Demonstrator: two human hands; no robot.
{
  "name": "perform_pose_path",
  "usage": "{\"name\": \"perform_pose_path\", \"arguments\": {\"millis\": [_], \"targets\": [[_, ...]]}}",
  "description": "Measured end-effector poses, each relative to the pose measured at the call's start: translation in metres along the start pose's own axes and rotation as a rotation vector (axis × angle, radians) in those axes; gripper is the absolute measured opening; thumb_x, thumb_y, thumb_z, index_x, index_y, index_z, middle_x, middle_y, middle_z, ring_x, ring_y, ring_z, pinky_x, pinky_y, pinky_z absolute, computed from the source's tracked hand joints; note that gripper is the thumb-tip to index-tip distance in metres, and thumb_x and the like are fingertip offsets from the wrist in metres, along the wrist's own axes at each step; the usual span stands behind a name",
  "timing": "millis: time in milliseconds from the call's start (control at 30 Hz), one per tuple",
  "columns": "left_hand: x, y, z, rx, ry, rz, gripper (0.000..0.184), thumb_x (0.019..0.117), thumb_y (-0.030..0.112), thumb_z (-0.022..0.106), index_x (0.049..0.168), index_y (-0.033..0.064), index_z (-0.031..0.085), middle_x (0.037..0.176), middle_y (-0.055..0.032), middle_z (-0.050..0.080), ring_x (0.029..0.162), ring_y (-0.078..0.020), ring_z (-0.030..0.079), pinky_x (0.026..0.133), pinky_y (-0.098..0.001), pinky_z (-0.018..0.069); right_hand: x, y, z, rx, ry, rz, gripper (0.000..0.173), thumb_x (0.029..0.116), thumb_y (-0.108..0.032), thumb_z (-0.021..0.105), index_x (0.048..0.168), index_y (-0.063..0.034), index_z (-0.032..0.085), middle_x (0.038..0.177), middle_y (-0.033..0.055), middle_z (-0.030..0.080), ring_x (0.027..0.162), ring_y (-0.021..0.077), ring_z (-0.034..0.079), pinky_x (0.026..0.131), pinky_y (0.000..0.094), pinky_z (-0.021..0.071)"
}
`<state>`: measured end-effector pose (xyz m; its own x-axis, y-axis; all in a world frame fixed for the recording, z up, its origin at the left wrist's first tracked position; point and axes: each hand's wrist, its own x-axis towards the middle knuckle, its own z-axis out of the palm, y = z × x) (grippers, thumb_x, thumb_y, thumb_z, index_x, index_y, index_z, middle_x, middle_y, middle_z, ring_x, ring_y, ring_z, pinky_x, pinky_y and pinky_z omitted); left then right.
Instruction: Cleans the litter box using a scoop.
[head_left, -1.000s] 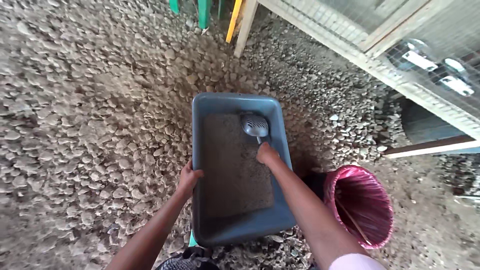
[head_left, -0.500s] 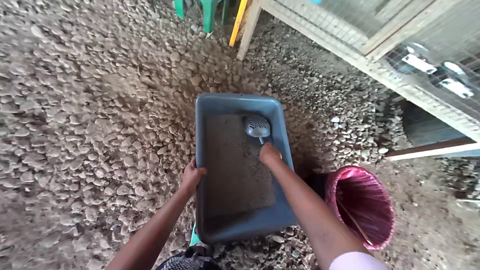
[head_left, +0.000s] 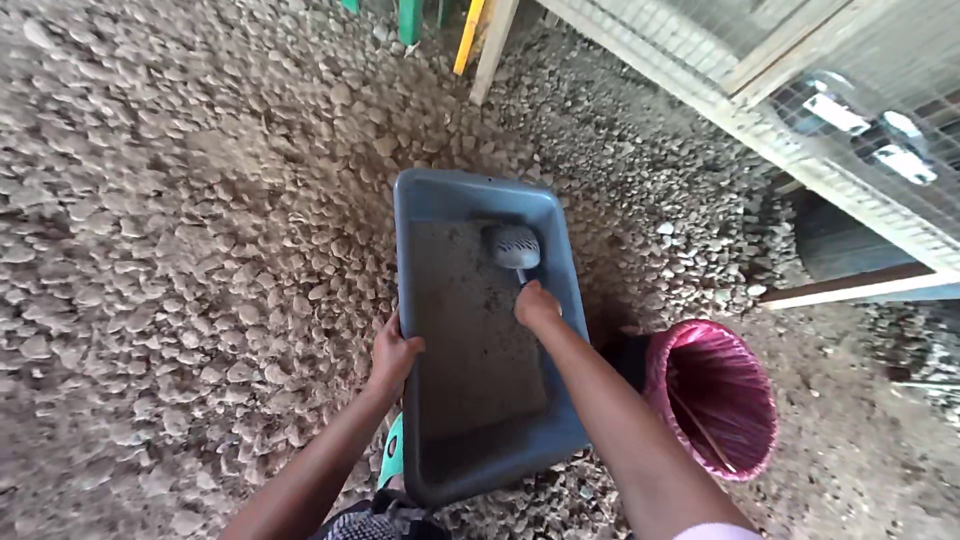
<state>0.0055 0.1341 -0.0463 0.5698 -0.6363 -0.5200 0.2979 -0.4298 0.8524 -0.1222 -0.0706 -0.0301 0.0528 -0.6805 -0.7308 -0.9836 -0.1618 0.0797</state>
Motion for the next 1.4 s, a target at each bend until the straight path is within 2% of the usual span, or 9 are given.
{"name": "perform_pose_path", "arguments": {"millis": [267, 367, 467, 600, 667, 800, 1067, 1233, 1400], "targets": [[0.008, -0.017, -0.012, -0.06, -0.025, -0.051, 0.066, 0.0786, -0.015, 0.059, 0.143, -0.0034, 0.048, 0.122, -0.0173, 0.064, 0.097, -0.0155, 0.066, 0.082, -0.0331, 0.0561, -0.057, 0.088, 0.059, 0.209, -0.207, -0.072, 0.053, 0.098, -0.013, 0.064, 0.145, 0.0015, 0.044, 0.117, 0.0252, 0.064, 0.093, 0.0351, 0.069, 0.083, 0.051, 0.0566], [0.018, -0.023, -0.024, -0.129, -0.048, -0.083, 0.061, 0.0783, -0.014, 0.057, 0.138, -0.0029, 0.049, 0.114, -0.0137, 0.065, 0.089, -0.0121, 0.066, 0.075, -0.0298, 0.0572, -0.082, 0.128, 0.048, 0.193, -0.11, -0.172, 0.049, 0.0967, -0.02, 0.072, 0.139, -0.0003, 0.058, 0.12, 0.027, 0.067, 0.112, 0.0424, 0.066, 0.099, 0.0585, 0.0496], [0.036, -0.017, -0.029, -0.131, -0.069, -0.134, 0.058, 0.0892, -0.005, 0.055, 0.145, 0.0031, 0.043, 0.119, -0.0151, 0.062, 0.092, -0.017, 0.066, 0.077, -0.0354, 0.057, -0.116, 0.157, 0.041, 0.117, -0.145, -0.057, 0.062, 0.1017, -0.021, 0.066, 0.156, -0.0063, 0.041, 0.129, 0.0292, 0.064, 0.119, 0.0461, 0.063, 0.104, 0.0612, 0.0466], [0.086, 0.004, -0.031, -0.083, -0.099, -0.164, 0.056, 0.0986, 0.006, 0.058, 0.15, 0.0131, 0.039, 0.119, -0.0166, 0.063, 0.094, -0.0228, 0.066, 0.079, -0.0425, 0.0568, -0.157, 0.205, 0.076, 0.6, -0.322, -0.031, 0.046, 0.1056, -0.007, 0.052, 0.151, -0.0022, 0.041, 0.092, 0.0153, 0.064, 0.061, 0.0228, 0.064, 0.06, 0.0379, 0.0573], [0.096, 0.009, -0.028, -0.073, -0.074, -0.131, 0.06, 0.0926, -0.002, 0.059, 0.149, 0.0127, 0.043, 0.12, -0.0175, 0.064, 0.092, -0.0248, 0.066, 0.076, -0.0446, 0.0566, -0.17, 0.217, 0.094, 1.014, -0.455, 0.059, 0.034, 0.1062, -0.006, 0.042, 0.139, -0.0005, 0.047, 0.08, 0.0074, 0.062, 0.052, 0.0151, 0.059, 0.051, 0.0303, 0.0551], [0.077, 0.021, -0.019, -0.042, -0.107, -0.007, 0.066, 0.087, -0.012, 0.059, 0.148, 0.0071, 0.043, 0.118, -0.0164, 0.064, 0.089, -0.0203, 0.068, 0.075, -0.0395, 0.059, -0.163, 0.217, 0.118, 1.156, -0.475, 0.21, 0.02, 0.1087, -0.015, 0.046, 0.121, -0.0026, 0.056, 0.075, 0.0058, 0.063, 0.051, 0.0138, 0.059, 0.048, 0.0285, 0.0529], [-0.012, 0.035, -0.023, 0.034, -0.242, 0.322, 0.061, 0.0749, -0.005, 0.064, 0.134, -0.0024, 0.048, 0.107, 0.0009, 0.069, 0.093, -0.0017, 0.069, 0.082, -0.0231, 0.06, -0.118, 0.217, 0.151, 1.13, -0.142, -0.037, 0.041, 0.0975, -0.011, 0.067, 0.135, 0.0024, 0.056, 0.067, 0.007, 0.062, 0.042, 0.0142, 0.057, 0.041, 0.0304, 0.0523], [-0.034, 0.031, -0.021, 0.071, -0.277, 0.473, 0.055, 0.0747, -0.003, 0.064, 0.128, -0.004, 0.051, 0.105, 0.0087, 0.07, 0.095, 0.0043, 0.068, 0.085, -0.019, 0.0587, -0.097, 0.192, 0.117, 1.06, 0.046, -0.209, 0.054, 0.0896, -0.008, 0.076, 0.139, 0.0026, 0.058, 0.093, 0.0138, 0.069, 0.051, 0.0123, 0.058, 0.047, 0.0296, 0.0535], [-0.019, 0.039, -0.015, 0.035, -0.175, 0.358, 0.057, 0.0748, -0.007, 0.061, 0.131, -0.0036, 0.047, 0.103, 0.0043, 0.068, 0.09, 0.0022, 0.068, 0.081, -0.0202, 0.0589, -0.076, 0.123, 0.088, 1.069, 0.099, -0.412, 0.05, 0.0924, -0.01, 0.075, 0.138, 0.0038, 0.059, 0.094, 0.0147, 0.07, 0.054, 0.0128, 0.06, 0.051, 0.0311, 0.0548]]}}
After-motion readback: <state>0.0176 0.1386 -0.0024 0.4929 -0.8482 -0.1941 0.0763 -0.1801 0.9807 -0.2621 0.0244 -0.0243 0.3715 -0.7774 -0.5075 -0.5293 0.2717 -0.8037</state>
